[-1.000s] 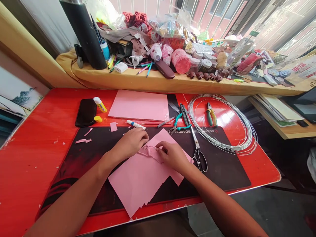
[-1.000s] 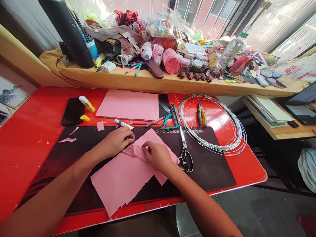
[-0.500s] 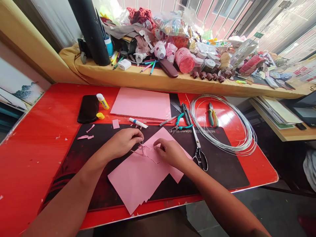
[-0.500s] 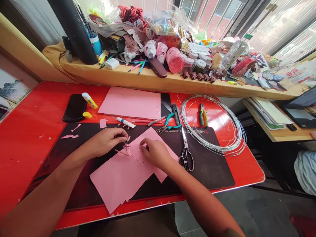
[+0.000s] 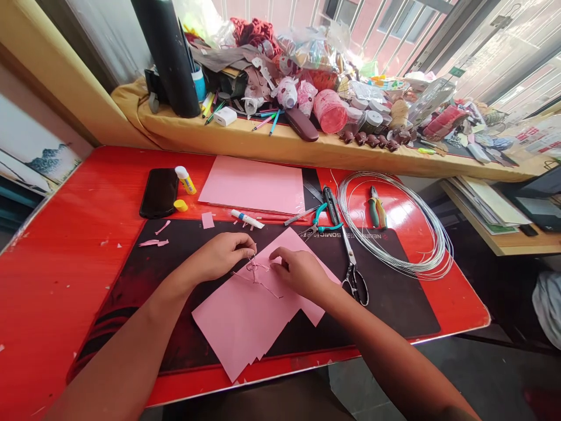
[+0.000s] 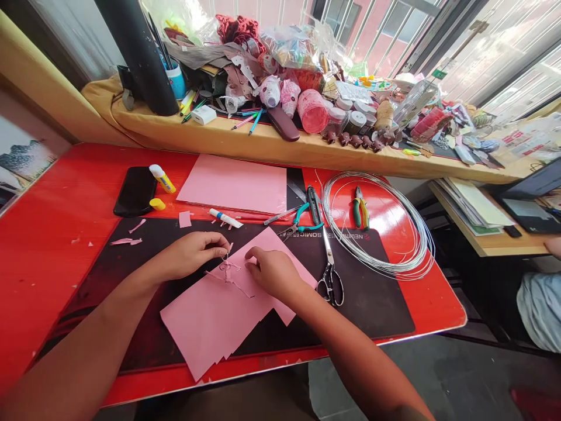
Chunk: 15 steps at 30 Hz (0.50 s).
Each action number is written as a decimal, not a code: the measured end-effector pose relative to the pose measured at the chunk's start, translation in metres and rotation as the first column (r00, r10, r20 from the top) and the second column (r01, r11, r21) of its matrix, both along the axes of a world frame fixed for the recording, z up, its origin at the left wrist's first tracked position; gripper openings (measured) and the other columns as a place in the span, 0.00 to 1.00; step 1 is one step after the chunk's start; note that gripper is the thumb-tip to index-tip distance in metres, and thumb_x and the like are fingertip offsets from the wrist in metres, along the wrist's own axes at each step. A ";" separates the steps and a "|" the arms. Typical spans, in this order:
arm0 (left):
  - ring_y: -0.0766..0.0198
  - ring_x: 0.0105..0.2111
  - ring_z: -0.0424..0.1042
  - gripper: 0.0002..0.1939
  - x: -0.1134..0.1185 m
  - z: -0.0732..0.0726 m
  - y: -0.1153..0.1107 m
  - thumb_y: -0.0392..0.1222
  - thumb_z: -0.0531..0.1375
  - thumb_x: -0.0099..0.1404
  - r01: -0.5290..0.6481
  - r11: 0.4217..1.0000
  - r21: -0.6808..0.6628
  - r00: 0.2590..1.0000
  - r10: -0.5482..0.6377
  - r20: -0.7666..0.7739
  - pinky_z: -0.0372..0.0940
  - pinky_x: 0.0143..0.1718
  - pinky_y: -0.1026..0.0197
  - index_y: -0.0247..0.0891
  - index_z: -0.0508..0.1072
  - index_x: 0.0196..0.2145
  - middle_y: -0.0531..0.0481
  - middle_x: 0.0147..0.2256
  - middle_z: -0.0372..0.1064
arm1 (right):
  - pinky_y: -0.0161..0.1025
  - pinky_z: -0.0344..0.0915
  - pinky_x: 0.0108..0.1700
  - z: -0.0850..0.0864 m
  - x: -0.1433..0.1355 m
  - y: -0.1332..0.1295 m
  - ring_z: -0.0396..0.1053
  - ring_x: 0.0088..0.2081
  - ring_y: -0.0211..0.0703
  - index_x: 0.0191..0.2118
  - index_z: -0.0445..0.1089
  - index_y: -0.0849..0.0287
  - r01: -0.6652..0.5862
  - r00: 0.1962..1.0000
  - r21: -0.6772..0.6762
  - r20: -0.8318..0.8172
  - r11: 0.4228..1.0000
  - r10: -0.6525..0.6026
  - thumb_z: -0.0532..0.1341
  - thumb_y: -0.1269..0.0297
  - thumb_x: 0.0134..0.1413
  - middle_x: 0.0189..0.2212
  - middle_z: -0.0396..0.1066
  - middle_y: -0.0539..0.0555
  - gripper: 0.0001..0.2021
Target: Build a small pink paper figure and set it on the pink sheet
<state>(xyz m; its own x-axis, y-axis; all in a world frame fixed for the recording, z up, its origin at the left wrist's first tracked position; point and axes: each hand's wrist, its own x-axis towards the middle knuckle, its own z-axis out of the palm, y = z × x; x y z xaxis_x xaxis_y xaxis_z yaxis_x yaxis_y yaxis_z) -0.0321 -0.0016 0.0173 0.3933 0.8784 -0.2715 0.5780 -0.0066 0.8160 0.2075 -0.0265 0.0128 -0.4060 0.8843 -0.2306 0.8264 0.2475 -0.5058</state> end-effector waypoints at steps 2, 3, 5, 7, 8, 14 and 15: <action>0.54 0.41 0.77 0.13 0.000 -0.001 0.001 0.49 0.57 0.65 0.002 1.000 -0.003 1.000 -0.002 0.004 0.68 0.43 0.57 0.43 0.80 0.38 0.50 0.40 0.81 | 0.35 0.56 0.32 0.000 0.000 0.000 0.73 0.30 0.43 0.50 0.77 0.52 0.003 1.000 -0.005 0.000 1.000 -0.003 0.63 0.67 0.66 0.29 0.78 0.50 0.10; 0.54 0.41 0.77 0.13 0.000 -0.002 0.001 0.49 0.57 0.65 0.001 1.000 -0.003 1.000 -0.001 0.006 0.68 0.42 0.58 0.44 0.80 0.37 0.50 0.40 0.81 | 0.35 0.56 0.32 -0.001 0.000 0.000 0.72 0.30 0.43 0.50 0.77 0.52 0.005 1.000 -0.009 -0.002 1.000 -0.005 0.62 0.67 0.66 0.29 0.78 0.50 0.10; 0.54 0.40 0.77 0.12 0.000 -0.003 0.001 0.49 0.58 0.64 -0.002 1.000 -0.003 1.000 0.002 0.009 0.67 0.42 0.58 0.44 0.80 0.37 0.51 0.39 0.81 | 0.35 0.55 0.31 -0.001 0.000 0.000 0.71 0.29 0.42 0.48 0.77 0.52 0.006 1.000 -0.017 -0.014 1.000 -0.006 0.62 0.67 0.66 0.28 0.78 0.49 0.09; 0.55 0.39 0.77 0.12 0.000 -0.004 0.002 0.49 0.58 0.64 0.000 1.000 -0.006 1.000 0.001 0.008 0.67 0.41 0.58 0.44 0.79 0.36 0.51 0.38 0.80 | 0.35 0.54 0.31 -0.002 0.000 0.001 0.71 0.28 0.42 0.47 0.77 0.52 0.005 0.999 -0.024 -0.034 1.000 -0.006 0.62 0.68 0.66 0.28 0.78 0.49 0.08; 0.55 0.39 0.77 0.12 0.000 -0.004 0.002 0.48 0.58 0.64 0.002 1.000 -0.009 1.000 -0.002 0.008 0.67 0.41 0.58 0.43 0.79 0.36 0.51 0.38 0.80 | 0.35 0.54 0.31 -0.002 0.000 0.001 0.71 0.28 0.42 0.47 0.77 0.52 0.006 0.999 -0.026 -0.044 1.000 -0.007 0.61 0.68 0.66 0.28 0.78 0.49 0.08; 0.55 0.39 0.76 0.11 0.001 -0.005 0.002 0.48 0.58 0.65 0.018 0.999 -0.029 0.999 -0.017 0.038 0.66 0.41 0.59 0.43 0.78 0.35 0.51 0.38 0.80 | 0.35 0.53 0.30 -0.003 -0.001 0.002 0.70 0.28 0.41 0.43 0.77 0.54 0.013 0.998 -0.031 -0.061 0.999 -0.015 0.61 0.70 0.64 0.27 0.76 0.49 0.07; 0.55 0.39 0.76 0.11 0.001 -0.005 0.002 0.48 0.58 0.65 0.021 0.999 -0.028 0.999 -0.020 0.039 0.66 0.42 0.59 0.43 0.78 0.35 0.51 0.38 0.80 | 0.35 0.52 0.30 -0.004 -0.001 0.002 0.69 0.28 0.41 0.43 0.77 0.54 0.013 0.998 -0.030 -0.062 0.999 -0.015 0.62 0.70 0.64 0.27 0.76 0.49 0.07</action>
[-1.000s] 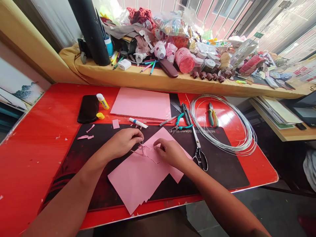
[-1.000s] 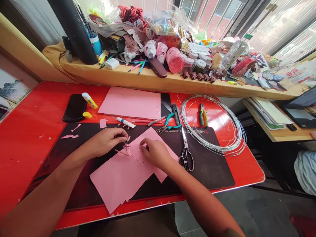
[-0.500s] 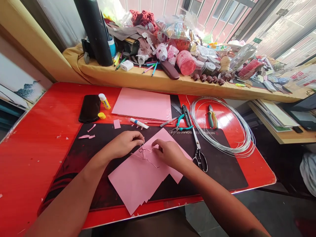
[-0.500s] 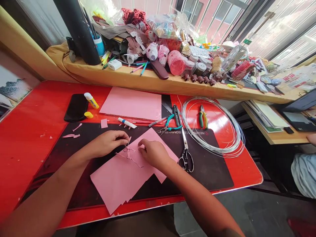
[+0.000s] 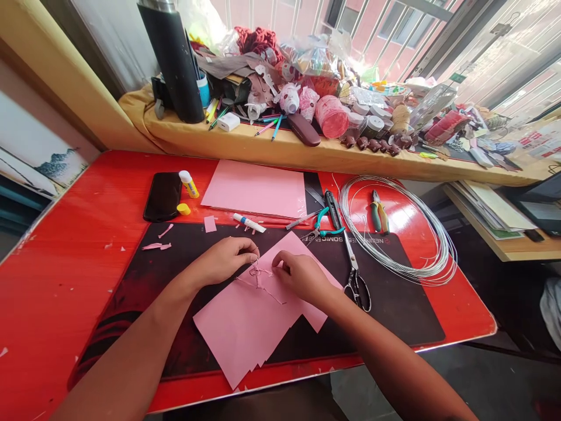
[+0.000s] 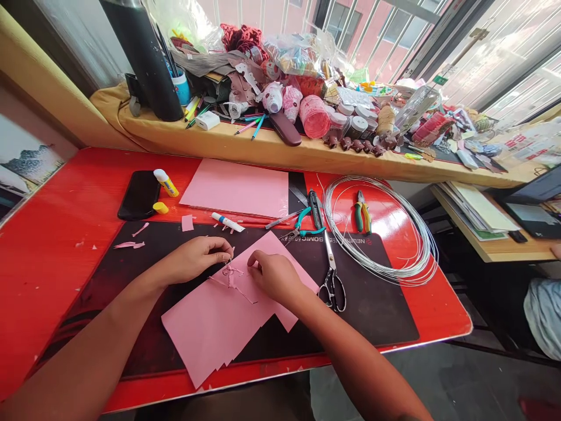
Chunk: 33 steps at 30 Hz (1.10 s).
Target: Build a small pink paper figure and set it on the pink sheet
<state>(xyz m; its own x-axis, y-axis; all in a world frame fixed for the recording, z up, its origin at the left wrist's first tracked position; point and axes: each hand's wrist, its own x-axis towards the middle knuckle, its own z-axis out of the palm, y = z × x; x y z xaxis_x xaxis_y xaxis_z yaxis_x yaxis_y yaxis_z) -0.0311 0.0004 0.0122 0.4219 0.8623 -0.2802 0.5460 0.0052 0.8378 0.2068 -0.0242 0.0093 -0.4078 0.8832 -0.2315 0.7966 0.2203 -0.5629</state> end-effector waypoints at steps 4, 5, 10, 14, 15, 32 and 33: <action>0.55 0.39 0.76 0.10 0.000 0.000 0.000 0.47 0.58 0.64 0.000 1.000 -0.001 1.000 0.000 -0.006 0.66 0.41 0.58 0.43 0.78 0.34 0.51 0.37 0.80 | 0.35 0.52 0.30 0.000 -0.001 0.000 0.69 0.28 0.41 0.42 0.76 0.55 0.004 1.000 0.000 0.005 1.000 -0.004 0.62 0.70 0.64 0.26 0.76 0.49 0.06; 0.55 0.39 0.76 0.10 0.000 -0.001 0.000 0.47 0.58 0.64 -0.001 1.000 -0.004 1.000 0.001 -0.007 0.66 0.41 0.58 0.43 0.78 0.34 0.51 0.37 0.79 | 0.35 0.52 0.30 0.000 -0.001 0.000 0.69 0.28 0.41 0.42 0.76 0.55 0.005 1.000 0.001 0.009 1.000 -0.005 0.62 0.70 0.63 0.26 0.76 0.49 0.06; 0.55 0.39 0.75 0.10 0.000 0.000 0.000 0.47 0.58 0.63 -0.011 1.000 -0.023 1.000 0.011 -0.013 0.65 0.41 0.58 0.42 0.77 0.34 0.51 0.37 0.79 | 0.35 0.51 0.30 0.002 0.002 -0.002 0.67 0.27 0.40 0.41 0.76 0.56 0.027 1.000 -0.007 -0.011 1.000 -0.027 0.63 0.71 0.61 0.25 0.74 0.48 0.05; 0.55 0.40 0.75 0.11 0.000 0.000 -0.001 0.48 0.58 0.63 -0.031 0.999 -0.041 0.999 0.031 -0.012 0.64 0.41 0.58 0.41 0.78 0.35 0.50 0.38 0.79 | 0.35 0.51 0.28 0.003 0.007 -0.008 0.63 0.23 0.38 0.39 0.75 0.56 0.081 0.989 -0.052 -0.120 0.995 -0.087 0.62 0.69 0.63 0.22 0.70 0.45 0.04; 0.54 0.40 0.75 0.11 0.000 0.000 -0.001 0.48 0.58 0.63 -0.035 0.998 -0.045 0.999 0.035 -0.009 0.64 0.41 0.58 0.41 0.78 0.35 0.50 0.38 0.80 | 0.35 0.51 0.27 0.003 0.009 -0.009 0.62 0.23 0.37 0.38 0.74 0.55 0.095 0.983 -0.056 -0.151 0.994 -0.103 0.62 0.68 0.63 0.22 0.69 0.44 0.03; 0.53 0.41 0.75 0.14 0.020 0.008 -0.010 0.46 0.60 0.59 -0.164 0.984 -0.066 0.974 0.172 0.147 0.66 0.43 0.55 0.39 0.80 0.39 0.47 0.39 0.79 | 0.32 0.54 0.24 0.006 0.024 -0.043 0.57 0.18 0.33 0.38 0.71 0.56 0.160 0.914 0.343 -0.405 0.925 -0.008 0.60 0.66 0.65 0.18 0.60 0.41 0.04; 0.54 0.40 0.74 0.14 0.023 0.009 -0.012 0.45 0.60 0.59 -0.162 0.985 -0.062 0.974 0.170 0.147 0.66 0.42 0.56 0.39 0.80 0.39 0.48 0.38 0.79 | 0.32 0.54 0.24 0.008 0.023 -0.043 0.57 0.17 0.33 0.38 0.70 0.56 0.148 0.916 0.383 -0.400 0.912 0.020 0.60 0.67 0.65 0.18 0.61 0.41 0.03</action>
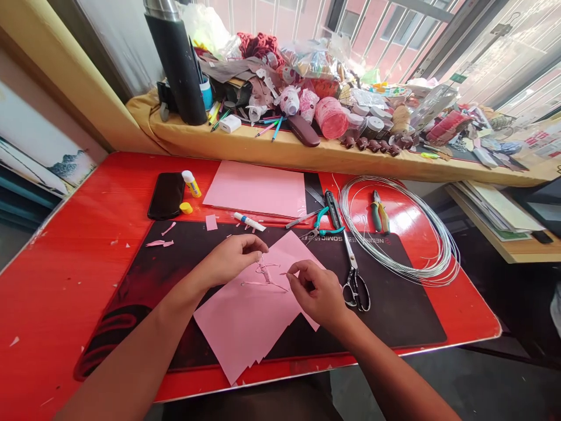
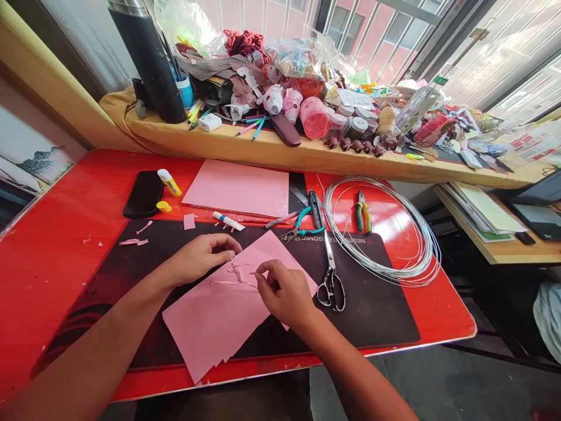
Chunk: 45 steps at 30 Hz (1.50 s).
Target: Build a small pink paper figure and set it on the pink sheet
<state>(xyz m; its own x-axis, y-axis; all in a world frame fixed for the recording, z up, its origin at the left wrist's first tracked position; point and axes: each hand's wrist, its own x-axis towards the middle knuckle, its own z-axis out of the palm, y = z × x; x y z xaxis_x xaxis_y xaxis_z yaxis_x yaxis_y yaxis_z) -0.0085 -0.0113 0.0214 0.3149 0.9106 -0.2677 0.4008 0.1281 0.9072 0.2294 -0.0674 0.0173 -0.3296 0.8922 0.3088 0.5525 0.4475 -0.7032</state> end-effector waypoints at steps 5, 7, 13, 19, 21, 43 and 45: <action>0.58 0.33 0.71 0.14 0.009 0.007 -0.008 0.42 0.59 0.59 0.010 1.000 -0.027 1.000 -0.010 0.017 0.64 0.36 0.58 0.40 0.80 0.41 0.51 0.32 0.74 | 0.32 0.55 0.25 0.007 -0.011 0.002 0.60 0.17 0.33 0.39 0.69 0.56 -0.091 0.995 0.176 0.056 0.980 0.083 0.59 0.70 0.65 0.17 0.65 0.42 0.03; 0.58 0.34 0.71 0.13 0.011 0.010 -0.011 0.42 0.59 0.59 0.013 0.999 -0.045 0.999 -0.011 0.045 0.64 0.36 0.58 0.40 0.79 0.41 0.52 0.32 0.73 | 0.32 0.55 0.26 0.009 -0.014 0.003 0.62 0.18 0.33 0.40 0.68 0.56 -0.138 0.989 0.216 0.081 0.967 0.123 0.58 0.72 0.65 0.18 0.68 0.42 0.04; 0.60 0.33 0.70 0.13 0.014 0.019 -0.014 0.42 0.60 0.59 -0.011 0.997 -0.074 0.989 0.022 0.150 0.64 0.35 0.59 0.40 0.78 0.41 0.53 0.32 0.72 | 0.33 0.58 0.28 0.013 -0.016 0.000 0.67 0.20 0.34 0.40 0.68 0.57 -0.204 0.976 0.290 0.139 0.935 0.170 0.57 0.74 0.65 0.21 0.72 0.44 0.06; 0.61 0.31 0.69 0.14 0.018 0.029 -0.014 0.43 0.61 0.57 -0.029 0.994 -0.103 0.981 0.048 0.186 0.64 0.35 0.59 0.38 0.78 0.41 0.53 0.30 0.70 | 0.33 0.58 0.28 0.014 -0.016 -0.001 0.68 0.20 0.34 0.40 0.69 0.57 -0.203 0.975 0.309 0.155 0.929 0.161 0.57 0.74 0.65 0.21 0.72 0.45 0.06; 0.61 0.31 0.69 0.14 0.018 0.032 -0.015 0.43 0.62 0.57 -0.023 0.994 -0.108 0.980 0.044 0.193 0.65 0.34 0.59 0.38 0.78 0.41 0.53 0.30 0.70 | 0.34 0.58 0.28 0.014 -0.015 -0.001 0.69 0.20 0.35 0.40 0.69 0.58 -0.211 0.973 0.306 0.160 0.928 0.169 0.57 0.74 0.65 0.22 0.73 0.45 0.06; 0.61 0.30 0.70 0.13 0.019 0.037 -0.016 0.42 0.61 0.56 -0.034 0.994 -0.099 0.980 0.053 0.192 0.66 0.34 0.59 0.38 0.78 0.39 0.52 0.30 0.71 | 0.33 0.55 0.27 0.016 -0.014 -0.003 0.66 0.20 0.35 0.40 0.70 0.55 -0.208 0.974 0.096 0.112 0.973 0.197 0.58 0.72 0.64 0.21 0.72 0.44 0.06; 0.61 0.31 0.70 0.14 0.019 0.037 -0.016 0.42 0.61 0.56 -0.039 0.995 -0.091 0.982 0.055 0.180 0.66 0.34 0.59 0.38 0.78 0.39 0.52 0.30 0.71 | 0.33 0.56 0.28 0.016 -0.013 -0.003 0.67 0.20 0.35 0.41 0.71 0.55 -0.207 0.974 0.084 0.115 0.975 0.197 0.58 0.72 0.65 0.21 0.73 0.45 0.06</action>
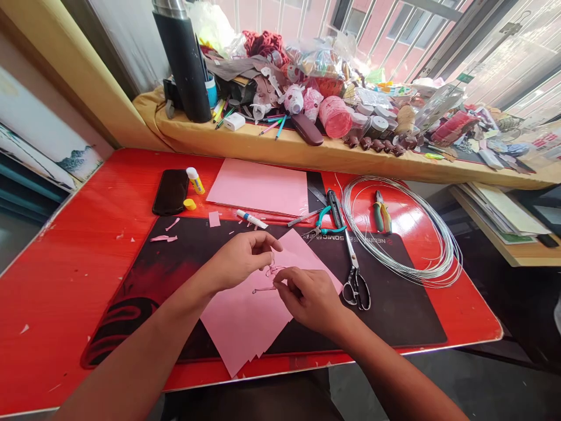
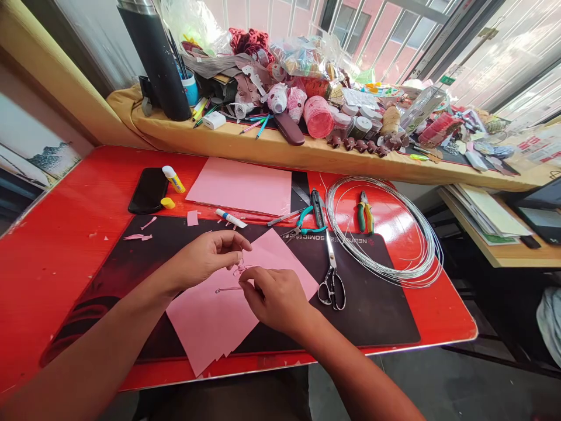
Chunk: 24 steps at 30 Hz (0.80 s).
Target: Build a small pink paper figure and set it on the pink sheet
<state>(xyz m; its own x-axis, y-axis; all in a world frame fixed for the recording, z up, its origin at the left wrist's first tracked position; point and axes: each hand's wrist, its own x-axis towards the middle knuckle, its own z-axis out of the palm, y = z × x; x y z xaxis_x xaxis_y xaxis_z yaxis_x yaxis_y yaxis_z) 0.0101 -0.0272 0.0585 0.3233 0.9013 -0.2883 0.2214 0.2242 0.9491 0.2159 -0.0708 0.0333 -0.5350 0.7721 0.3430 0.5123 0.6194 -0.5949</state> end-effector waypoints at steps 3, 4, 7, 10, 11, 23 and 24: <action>0.60 0.31 0.71 0.14 0.000 0.000 0.000 0.42 0.61 0.56 0.002 1.000 -0.007 1.000 -0.002 -0.005 0.66 0.34 0.59 0.38 0.78 0.39 0.52 0.29 0.71 | 0.34 0.56 0.28 0.000 0.000 0.000 0.67 0.20 0.36 0.41 0.71 0.55 0.013 1.000 -0.016 0.013 1.000 -0.012 0.58 0.71 0.65 0.21 0.73 0.45 0.06; 0.60 0.31 0.71 0.14 0.000 0.001 0.000 0.42 0.61 0.56 0.004 1.000 -0.011 1.000 -0.004 -0.004 0.67 0.34 0.59 0.38 0.78 0.40 0.52 0.29 0.71 | 0.34 0.55 0.28 0.000 0.000 0.000 0.67 0.20 0.36 0.42 0.71 0.55 0.017 1.000 -0.021 0.016 1.000 -0.017 0.58 0.71 0.65 0.21 0.73 0.45 0.06; 0.60 0.30 0.72 0.14 0.000 0.002 0.000 0.42 0.61 0.56 0.006 1.000 -0.012 1.000 -0.006 -0.003 0.67 0.34 0.59 0.38 0.78 0.39 0.52 0.29 0.72 | 0.34 0.55 0.27 0.001 -0.001 0.001 0.66 0.19 0.36 0.42 0.71 0.55 0.024 1.000 -0.028 0.012 0.999 -0.023 0.58 0.71 0.65 0.21 0.72 0.45 0.06; 0.60 0.30 0.72 0.13 0.000 0.002 0.000 0.42 0.61 0.55 0.005 1.000 -0.001 1.000 -0.005 -0.005 0.68 0.34 0.59 0.38 0.78 0.39 0.52 0.28 0.72 | 0.34 0.55 0.27 0.002 -0.001 0.001 0.67 0.19 0.36 0.42 0.71 0.55 0.029 1.000 -0.030 0.010 0.999 -0.029 0.58 0.70 0.66 0.21 0.73 0.45 0.05; 0.60 0.30 0.72 0.13 0.000 0.002 0.000 0.41 0.61 0.55 0.005 1.000 0.000 1.000 -0.005 -0.003 0.68 0.33 0.59 0.38 0.79 0.39 0.52 0.28 0.72 | 0.34 0.55 0.27 0.002 -0.001 0.001 0.67 0.20 0.36 0.43 0.71 0.55 0.031 0.999 -0.029 0.009 0.999 -0.031 0.59 0.69 0.67 0.21 0.73 0.45 0.05; 0.61 0.30 0.72 0.13 0.000 0.002 0.000 0.41 0.62 0.55 0.007 1.000 0.002 1.000 -0.007 0.003 0.68 0.34 0.59 0.38 0.79 0.39 0.52 0.29 0.72 | 0.34 0.55 0.27 0.002 -0.002 0.001 0.67 0.19 0.36 0.41 0.71 0.55 0.045 0.999 -0.025 -0.012 0.999 -0.046 0.58 0.70 0.66 0.20 0.72 0.45 0.05; 0.61 0.30 0.72 0.13 0.000 0.001 0.000 0.41 0.62 0.55 0.007 1.000 0.006 1.000 -0.007 0.006 0.68 0.34 0.59 0.38 0.79 0.39 0.52 0.29 0.72 | 0.34 0.55 0.27 0.002 -0.002 0.001 0.67 0.19 0.36 0.41 0.71 0.55 0.047 0.999 -0.015 -0.011 0.999 -0.047 0.58 0.70 0.66 0.20 0.72 0.45 0.05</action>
